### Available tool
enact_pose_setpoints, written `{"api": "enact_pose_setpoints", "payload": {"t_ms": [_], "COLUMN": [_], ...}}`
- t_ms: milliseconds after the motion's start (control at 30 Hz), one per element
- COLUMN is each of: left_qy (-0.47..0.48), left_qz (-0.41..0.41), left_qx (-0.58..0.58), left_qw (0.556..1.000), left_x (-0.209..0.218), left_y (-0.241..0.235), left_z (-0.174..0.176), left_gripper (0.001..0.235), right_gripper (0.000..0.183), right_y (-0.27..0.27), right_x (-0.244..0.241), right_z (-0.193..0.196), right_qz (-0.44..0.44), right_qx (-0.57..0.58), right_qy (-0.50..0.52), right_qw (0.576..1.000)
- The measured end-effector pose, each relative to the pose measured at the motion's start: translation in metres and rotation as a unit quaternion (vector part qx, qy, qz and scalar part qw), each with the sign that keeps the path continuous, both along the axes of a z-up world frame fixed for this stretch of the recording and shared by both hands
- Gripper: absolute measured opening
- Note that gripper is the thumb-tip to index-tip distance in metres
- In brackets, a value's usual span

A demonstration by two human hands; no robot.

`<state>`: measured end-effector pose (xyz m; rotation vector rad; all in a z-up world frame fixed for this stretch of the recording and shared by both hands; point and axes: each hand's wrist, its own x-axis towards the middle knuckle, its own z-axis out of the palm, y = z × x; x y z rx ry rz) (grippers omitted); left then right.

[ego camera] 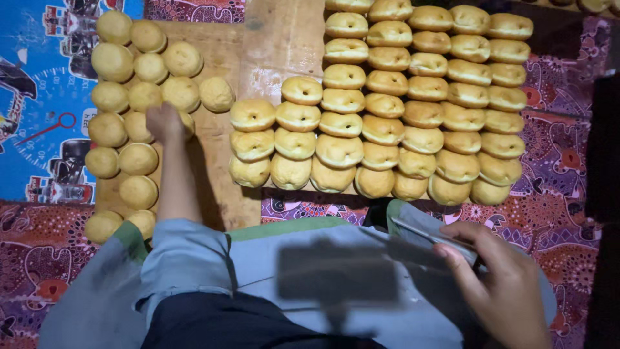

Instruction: The person picks up round buns from a wooden board, uses a metal tool to poke a hole in the center of each bun, and places the finished buns onto a stack. The person repeats this process for multiple buns.

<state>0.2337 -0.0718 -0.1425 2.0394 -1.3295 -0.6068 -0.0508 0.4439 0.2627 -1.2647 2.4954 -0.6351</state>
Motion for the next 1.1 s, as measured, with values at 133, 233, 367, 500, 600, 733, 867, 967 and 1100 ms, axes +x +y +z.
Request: {"api": "enact_pose_setpoints", "payload": {"t_ms": [133, 233, 367, 500, 600, 733, 867, 967, 1100], "left_qy": [-0.116, -0.095, 0.095, 0.166, 0.252, 0.31, 0.611, 0.828, 0.849], "left_qz": [-0.065, 0.014, 0.056, 0.082, 0.012, 0.114, 0.112, 0.003, -0.032], "left_qx": [0.135, 0.116, 0.022, -0.013, -0.089, -0.121, -0.112, -0.05, 0.059], "left_qw": [0.982, 0.989, 0.994, 0.983, 0.964, 0.936, 0.776, 0.559, 0.524], "left_x": [0.042, 0.04, 0.025, 0.022, 0.022, 0.011, -0.004, -0.023, -0.068], "left_y": [0.049, 0.07, 0.065, 0.047, 0.045, 0.048, 0.073, 0.096, 0.132], "left_z": [-0.034, -0.035, -0.025, -0.023, -0.027, -0.029, -0.009, 0.022, 0.085], "left_gripper": [0.064, 0.075, 0.056, 0.048, 0.043, 0.064, 0.064, 0.054, 0.047], "right_gripper": [0.03, 0.029, 0.029, 0.031, 0.031, 0.026, 0.024, 0.025, 0.021], "right_y": [-0.007, -0.014, -0.026, -0.041, -0.053, -0.069, -0.084, -0.101, -0.128], "right_x": [0.002, 0.004, 0.005, 0.005, 0.007, 0.007, 0.008, 0.015, 0.021], "right_z": [-0.001, -0.003, -0.005, -0.009, -0.011, -0.016, -0.025, -0.032, -0.033], "right_qz": [0.04, 0.062, 0.076, 0.089, 0.093, 0.076, 0.103, 0.194, 0.21], "right_qx": [0.008, 0.012, 0.03, 0.042, 0.06, 0.081, 0.044, -0.043, -0.056], "right_qy": [0.026, 0.034, 0.039, 0.048, 0.056, 0.038, 0.045, 0.069, 0.045], "right_qw": [0.999, 0.997, 0.996, 0.994, 0.992, 0.993, 0.993, 0.978, 0.975]}}
